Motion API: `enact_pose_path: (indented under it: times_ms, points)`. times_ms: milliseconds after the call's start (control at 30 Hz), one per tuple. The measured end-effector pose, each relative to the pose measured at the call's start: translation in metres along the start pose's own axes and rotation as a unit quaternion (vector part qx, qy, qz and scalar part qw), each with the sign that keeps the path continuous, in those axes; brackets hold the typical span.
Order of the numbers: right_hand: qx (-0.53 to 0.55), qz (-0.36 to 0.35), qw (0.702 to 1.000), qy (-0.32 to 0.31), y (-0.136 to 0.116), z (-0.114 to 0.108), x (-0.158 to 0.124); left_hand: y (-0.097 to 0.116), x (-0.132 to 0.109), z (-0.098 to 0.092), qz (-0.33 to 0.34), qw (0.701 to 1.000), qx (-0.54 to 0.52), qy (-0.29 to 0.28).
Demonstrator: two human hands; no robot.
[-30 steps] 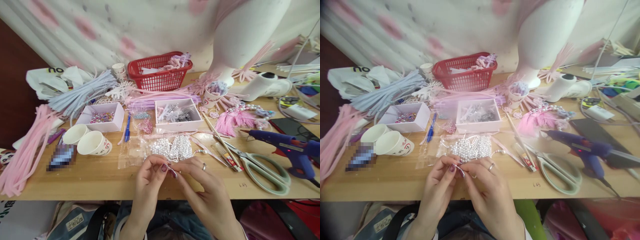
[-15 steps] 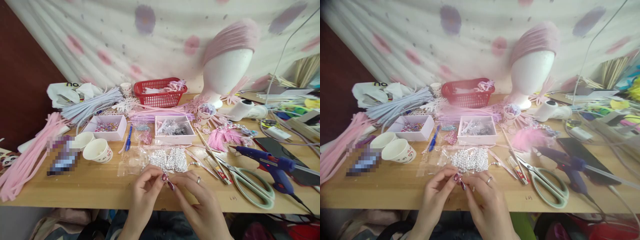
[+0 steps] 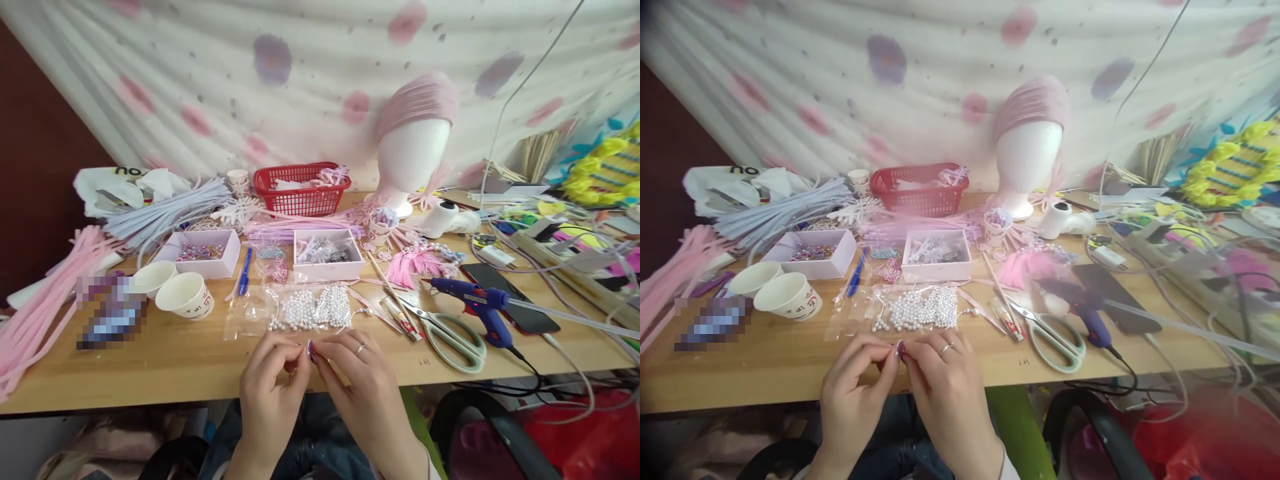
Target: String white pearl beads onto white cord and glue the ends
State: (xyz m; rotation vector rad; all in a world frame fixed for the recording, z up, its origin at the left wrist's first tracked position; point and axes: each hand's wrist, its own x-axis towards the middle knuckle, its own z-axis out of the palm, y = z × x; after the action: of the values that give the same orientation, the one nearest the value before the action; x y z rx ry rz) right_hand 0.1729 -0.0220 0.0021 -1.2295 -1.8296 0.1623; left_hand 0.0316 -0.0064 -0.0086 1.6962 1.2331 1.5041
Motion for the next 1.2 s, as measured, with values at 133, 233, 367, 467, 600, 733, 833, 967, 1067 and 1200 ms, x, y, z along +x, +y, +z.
enact_pose_path:
  times_ms: [133, 233, 367, 467, 600, 733, 833, 967, 1067, 1200]
  points:
    - [-0.002, -0.032, 0.999, 0.014, 0.003, -0.003, 0.001, 0.004, 0.001, 0.001, 0.029, 0.999, 0.040, -0.012]
    - [-0.007, -0.053, 0.998, 0.020, 0.006, -0.003, 0.003, 0.002, 0.000, 0.005, 0.083, 0.992, 0.092, -0.004]
    - [-0.012, -0.069, 0.997, 0.026, 0.010, 0.000, 0.003, -0.005, -0.002, 0.009, 0.137, 0.980, 0.142, 0.017]
    - [-0.017, -0.066, 0.998, -0.003, 0.016, 0.000, 0.000, -0.007, 0.001, 0.007, 0.125, 0.981, 0.139, 0.048]
    - [-0.039, -0.039, 0.998, -0.033, 0.037, -0.006, -0.002, -0.003, 0.011, -0.006, -0.012, 0.994, -0.013, 0.112]
    - [-0.080, -0.017, 0.997, -0.014, 0.062, -0.018, 0.004, 0.005, 0.023, -0.021, -0.164, 0.934, -0.298, 0.111]
    - [-0.093, 0.010, 0.996, 0.009, 0.072, -0.023, 0.011, 0.008, 0.028, -0.024, -0.177, 0.898, -0.383, 0.122]
    - [-0.099, 0.047, 0.994, 0.021, 0.074, -0.023, 0.014, 0.005, 0.027, -0.021, -0.192, 0.884, -0.401, 0.143]
    - [-0.108, 0.064, 0.992, 0.006, 0.076, -0.024, 0.013, 0.001, 0.025, -0.018, -0.198, 0.886, -0.394, 0.143]
    - [-0.161, 0.095, 0.982, 0.005, 0.086, -0.029, 0.009, -0.004, 0.023, -0.014, -0.211, 0.909, -0.339, 0.118]
